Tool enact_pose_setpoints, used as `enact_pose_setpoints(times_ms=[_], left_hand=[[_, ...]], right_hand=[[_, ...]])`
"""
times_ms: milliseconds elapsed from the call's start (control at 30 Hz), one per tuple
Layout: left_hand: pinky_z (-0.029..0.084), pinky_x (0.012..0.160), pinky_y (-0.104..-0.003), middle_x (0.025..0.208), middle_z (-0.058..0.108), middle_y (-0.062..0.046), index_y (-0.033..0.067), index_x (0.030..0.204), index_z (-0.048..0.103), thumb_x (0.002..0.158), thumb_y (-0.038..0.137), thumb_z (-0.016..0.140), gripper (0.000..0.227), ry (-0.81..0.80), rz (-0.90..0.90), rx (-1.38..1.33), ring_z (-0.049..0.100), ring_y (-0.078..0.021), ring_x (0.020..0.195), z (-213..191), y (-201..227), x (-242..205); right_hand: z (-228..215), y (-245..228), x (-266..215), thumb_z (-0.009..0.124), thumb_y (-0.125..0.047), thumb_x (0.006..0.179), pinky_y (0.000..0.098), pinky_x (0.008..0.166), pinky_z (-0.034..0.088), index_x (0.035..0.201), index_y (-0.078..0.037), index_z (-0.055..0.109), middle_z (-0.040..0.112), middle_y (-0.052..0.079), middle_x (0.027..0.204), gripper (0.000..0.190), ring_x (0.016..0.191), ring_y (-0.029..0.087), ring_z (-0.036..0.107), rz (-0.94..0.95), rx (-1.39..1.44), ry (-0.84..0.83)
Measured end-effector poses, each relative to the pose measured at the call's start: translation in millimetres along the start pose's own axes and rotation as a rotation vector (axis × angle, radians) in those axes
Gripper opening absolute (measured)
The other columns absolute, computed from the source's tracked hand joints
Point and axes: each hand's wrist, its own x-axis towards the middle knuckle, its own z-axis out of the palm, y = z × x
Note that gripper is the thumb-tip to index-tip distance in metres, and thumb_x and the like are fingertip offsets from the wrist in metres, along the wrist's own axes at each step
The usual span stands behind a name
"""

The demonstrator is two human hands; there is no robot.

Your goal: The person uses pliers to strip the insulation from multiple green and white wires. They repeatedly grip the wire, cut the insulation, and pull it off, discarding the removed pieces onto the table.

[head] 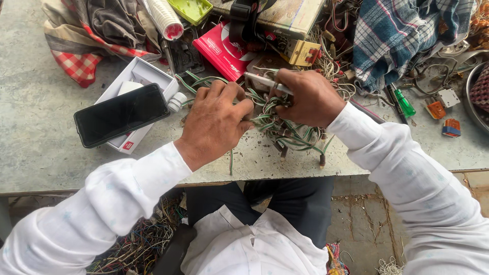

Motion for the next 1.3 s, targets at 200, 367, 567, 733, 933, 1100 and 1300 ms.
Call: enact_pose_setpoints(times_ms=[200, 367, 567, 733, 933, 1100, 1300], left_hand=[[0.045, 0.081, -0.042, 0.080, 0.064, -0.002, 0.0093, 0.087, 0.062, 0.091, 0.028, 0.080, 0.025, 0.073, -0.010, -0.084, 0.063, -0.0226, 0.082, -12, 1, -1], [0.044, 0.064, -0.038, 0.069, 0.063, -0.002, 0.0088, 0.084, 0.059, 0.093, 0.021, 0.079, 0.025, 0.174, 0.022, -0.035, 0.064, -0.0203, 0.065, -19, -4, 10], [0.044, 0.059, -0.035, 0.072, 0.063, -0.004, 0.0082, 0.086, 0.058, 0.099, 0.021, 0.078, 0.028, 0.257, 0.031, 0.173, 0.064, -0.0187, 0.065, -40, -22, 1], [0.044, 0.061, -0.035, 0.073, 0.062, -0.002, 0.0104, 0.088, 0.057, 0.106, 0.023, 0.080, 0.032, 0.271, -0.005, 0.211, 0.062, -0.0181, 0.064, -63, -28, -15], [0.044, 0.052, -0.036, 0.067, 0.063, -0.007, 0.0058, 0.080, 0.058, 0.094, 0.020, 0.082, 0.031, 0.339, -0.041, 0.209, 0.060, -0.0232, 0.055, -72, -19, -20], [0.055, 0.065, -0.027, 0.080, 0.065, -0.006, 0.0023, 0.098, 0.052, 0.111, 0.015, 0.072, 0.027, 0.358, -0.220, -0.346, 0.072, -0.0167, 0.076, -62, -27, -15], [0.063, 0.074, -0.029, 0.095, 0.063, -0.009, 0.0032, 0.116, 0.041, 0.111, 0.004, 0.053, 0.013, 0.240, -0.432, -1.004, 0.076, -0.0203, 0.093, -43, -24, -27]], right_hand=[[-29, 25, -15, 0.085, -0.006, 0.087, 0.0291, 0.064, 0.057, 0.095, -0.005, 0.052, 0.067, 0.009, 0.085, 0.034, 0.070, 0.013, 0.068, -0.030, 0.025, 0.257], [-55, 48, -33, 0.087, -0.002, 0.097, 0.0271, 0.073, 0.063, 0.097, -0.003, 0.049, 0.069, 0.011, 0.093, 0.038, 0.077, 0.013, 0.071, 0.006, -0.067, 0.438], [-84, 92, -73, 0.076, 0.010, 0.103, 0.0270, 0.079, 0.063, 0.107, -0.003, 0.048, 0.061, 0.008, 0.101, 0.031, 0.088, 0.013, 0.069, 0.141, 0.055, 0.599], [-97, 133, -119, 0.080, 0.004, 0.100, 0.0255, 0.083, 0.058, 0.108, -0.005, 0.047, 0.058, 0.003, 0.102, 0.035, 0.089, 0.010, 0.062, 0.317, -0.002, 0.644], [-95, 155, -121, 0.082, 0.004, 0.098, 0.0262, 0.085, 0.058, 0.109, -0.006, 0.047, 0.056, 0.003, 0.101, 0.038, 0.088, 0.010, 0.060, 0.377, 0.041, 0.686], [-92, 124, -109, 0.085, -0.008, 0.099, 0.0238, 0.081, 0.059, 0.106, -0.005, 0.050, 0.057, 0.004, 0.096, 0.036, 0.084, 0.008, 0.061, 0.424, 0.007, 0.542], [-89, 84, -117, 0.084, -0.018, 0.102, 0.0238, 0.072, 0.056, 0.110, -0.003, 0.052, 0.057, 0.004, 0.095, 0.037, 0.075, 0.009, 0.058, 0.490, 0.004, 0.450]])
